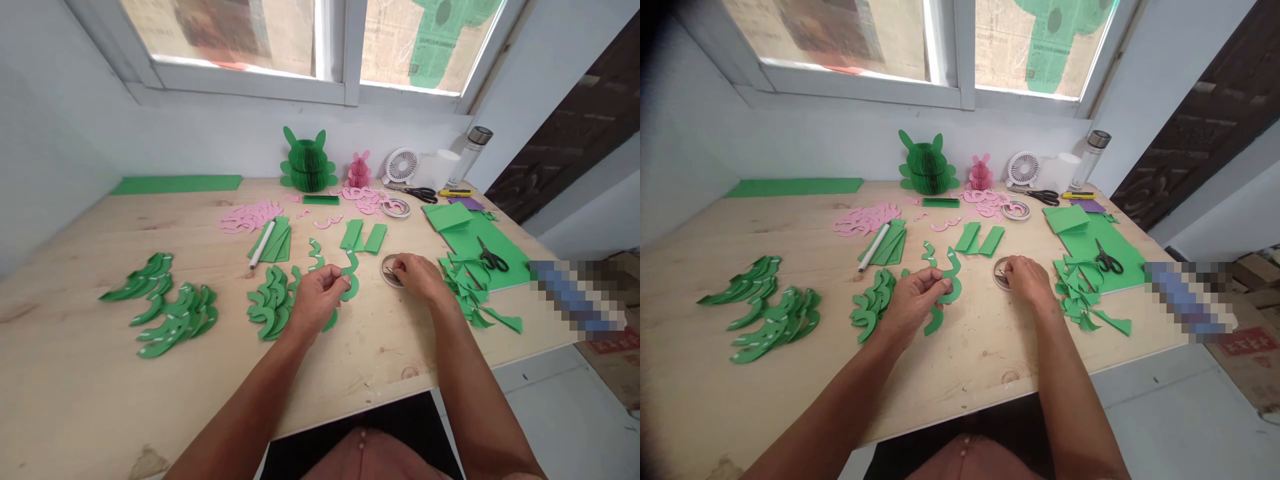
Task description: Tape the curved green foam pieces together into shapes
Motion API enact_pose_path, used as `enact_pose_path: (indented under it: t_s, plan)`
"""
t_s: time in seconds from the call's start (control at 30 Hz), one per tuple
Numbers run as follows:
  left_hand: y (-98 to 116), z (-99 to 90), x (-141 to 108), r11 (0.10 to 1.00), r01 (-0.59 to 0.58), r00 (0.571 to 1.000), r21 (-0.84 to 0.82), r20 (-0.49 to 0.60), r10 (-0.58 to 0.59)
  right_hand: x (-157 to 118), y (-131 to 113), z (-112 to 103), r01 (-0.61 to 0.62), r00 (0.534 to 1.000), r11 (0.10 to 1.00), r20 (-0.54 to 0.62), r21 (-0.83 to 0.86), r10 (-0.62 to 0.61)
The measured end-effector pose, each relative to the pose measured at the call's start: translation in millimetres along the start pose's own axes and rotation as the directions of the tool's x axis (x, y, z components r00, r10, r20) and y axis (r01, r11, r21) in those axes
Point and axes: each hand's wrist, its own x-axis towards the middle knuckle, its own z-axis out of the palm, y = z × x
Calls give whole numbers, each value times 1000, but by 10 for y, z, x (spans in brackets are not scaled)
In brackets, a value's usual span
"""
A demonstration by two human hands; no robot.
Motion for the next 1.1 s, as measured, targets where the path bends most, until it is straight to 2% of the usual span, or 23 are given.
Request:
enact_pose_path:
  t_s: [0.5, 0.8, 0.9, 1.0, 1.03, 1.1]
  plan:
    - [-1, 4, 2, 1000, -8, 1000, -12, 2, 8, -49, -52, -2, -4, 1000, 999, -9, -51, 3]
    - [-27, -2, 15, 1000, -15, 1000, -19, 1, 16, 2, 13, 8, 29, 999, 999, -16, 20, -29]
    - [-20, -2, 13, 1000, -13, 1000, -18, 0, 13, 9, 37, 8, 41, 998, 992, -50, 117, -35]
    - [-8, -1, 8, 1000, -7, 1000, -20, -2, 7, 4, 42, 6, 87, 994, 947, -91, 310, -62]
    - [-5, 0, 6, 1000, -3, 1000, -26, -4, 3, -3, 38, 3, 117, 992, 905, -98, 410, -84]
    - [0, 3, 2, 999, 2, 1000, -47, -2, -2, -29, 22, -12, 167, 986, 752, -85, 638, -147]
